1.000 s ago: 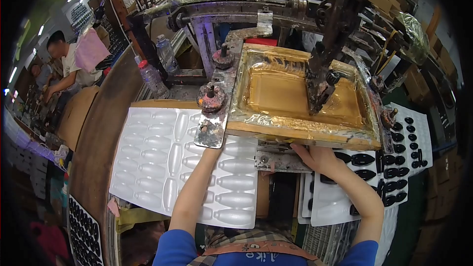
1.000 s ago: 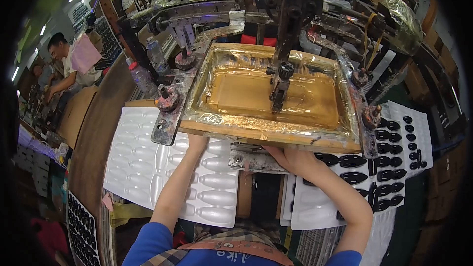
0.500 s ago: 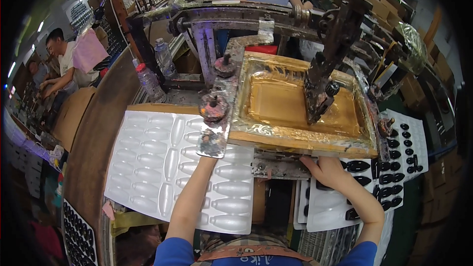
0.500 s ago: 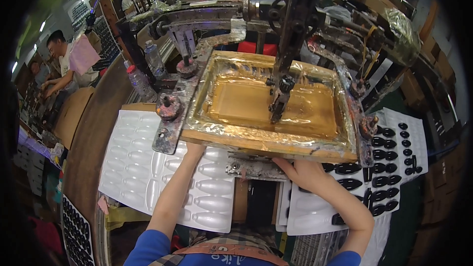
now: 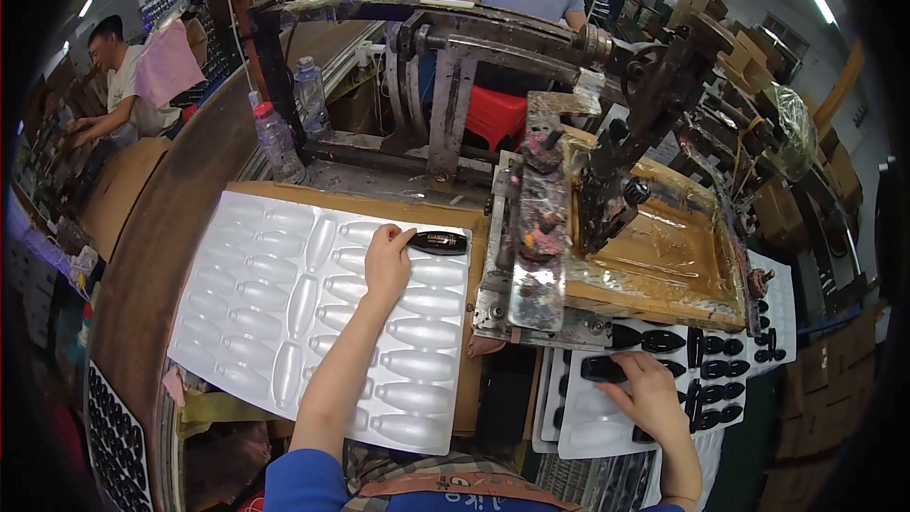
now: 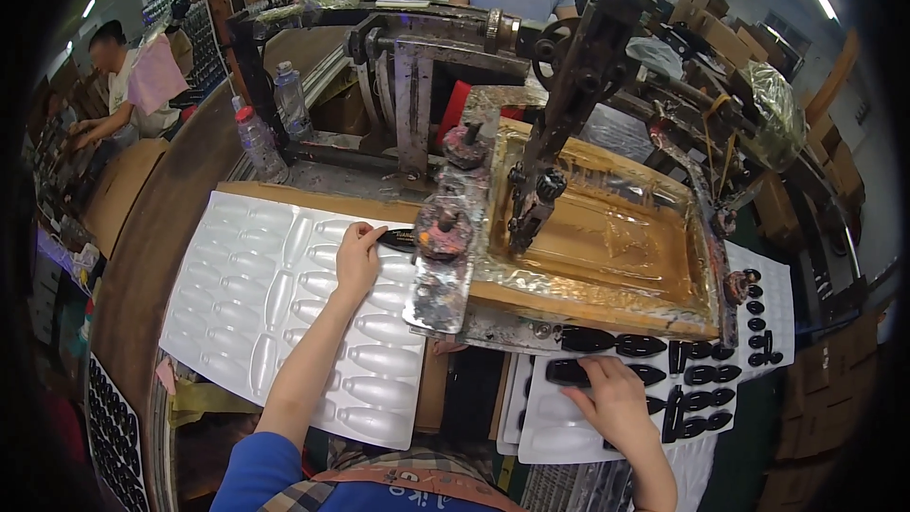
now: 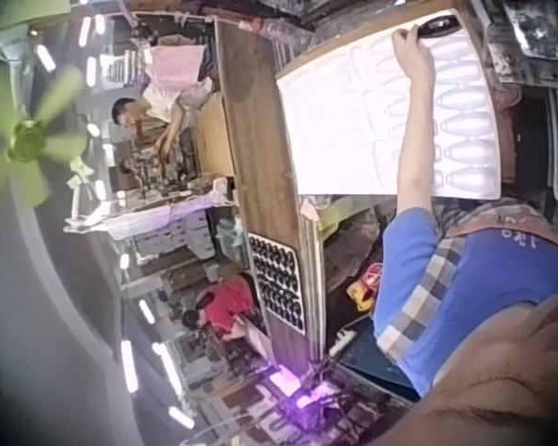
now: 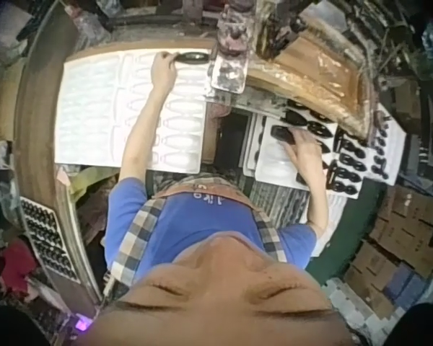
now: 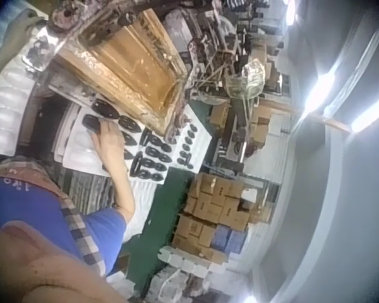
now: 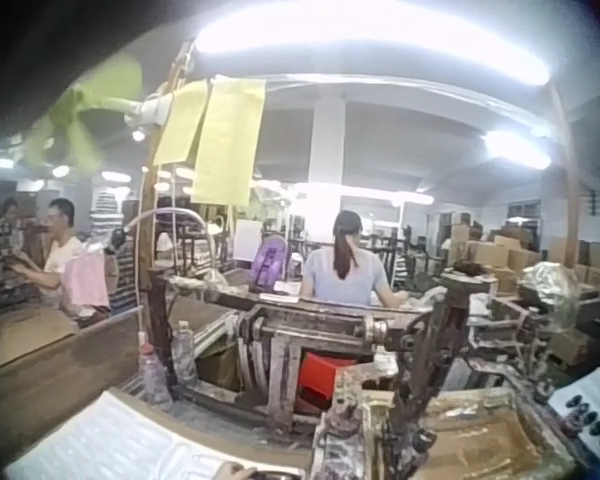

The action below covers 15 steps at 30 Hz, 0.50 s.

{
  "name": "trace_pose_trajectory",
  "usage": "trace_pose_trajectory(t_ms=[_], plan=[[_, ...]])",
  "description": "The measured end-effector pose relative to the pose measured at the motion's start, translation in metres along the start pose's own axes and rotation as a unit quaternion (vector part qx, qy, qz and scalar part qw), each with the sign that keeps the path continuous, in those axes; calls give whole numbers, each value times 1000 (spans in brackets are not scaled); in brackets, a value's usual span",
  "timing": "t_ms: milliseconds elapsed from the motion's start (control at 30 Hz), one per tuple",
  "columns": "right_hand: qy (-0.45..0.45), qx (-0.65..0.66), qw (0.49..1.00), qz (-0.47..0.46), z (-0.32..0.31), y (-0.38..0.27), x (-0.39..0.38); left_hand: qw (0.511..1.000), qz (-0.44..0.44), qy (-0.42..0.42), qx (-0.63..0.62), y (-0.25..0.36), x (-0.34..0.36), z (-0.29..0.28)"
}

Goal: The worker places black hair clips into a tray and uses a manual screen-printing machine to apply gold logos to them.

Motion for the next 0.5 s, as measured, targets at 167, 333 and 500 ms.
trace_pose_trajectory(t_ms=[167, 333, 500], plan=[[-18, -34, 999, -24, 1, 2, -2, 983, -47, 22, -175, -26, -4, 15], [42, -21, 998, -45, -9, 5, -6, 997, 60, 33, 27, -37, -24, 20], [125, 142, 971, 149, -26, 40, -21, 995, 93, 33, 2, -7, -16, -1]])
Point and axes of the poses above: each hand's wrist, its own x-axis towards the middle knuckle, its own z-axis out of the palm, y = z × x, the point moved 6 cm from there along x, towards the middle knuckle, and after that the axes turned 3 degrees about -z, right-handed, at the moved point
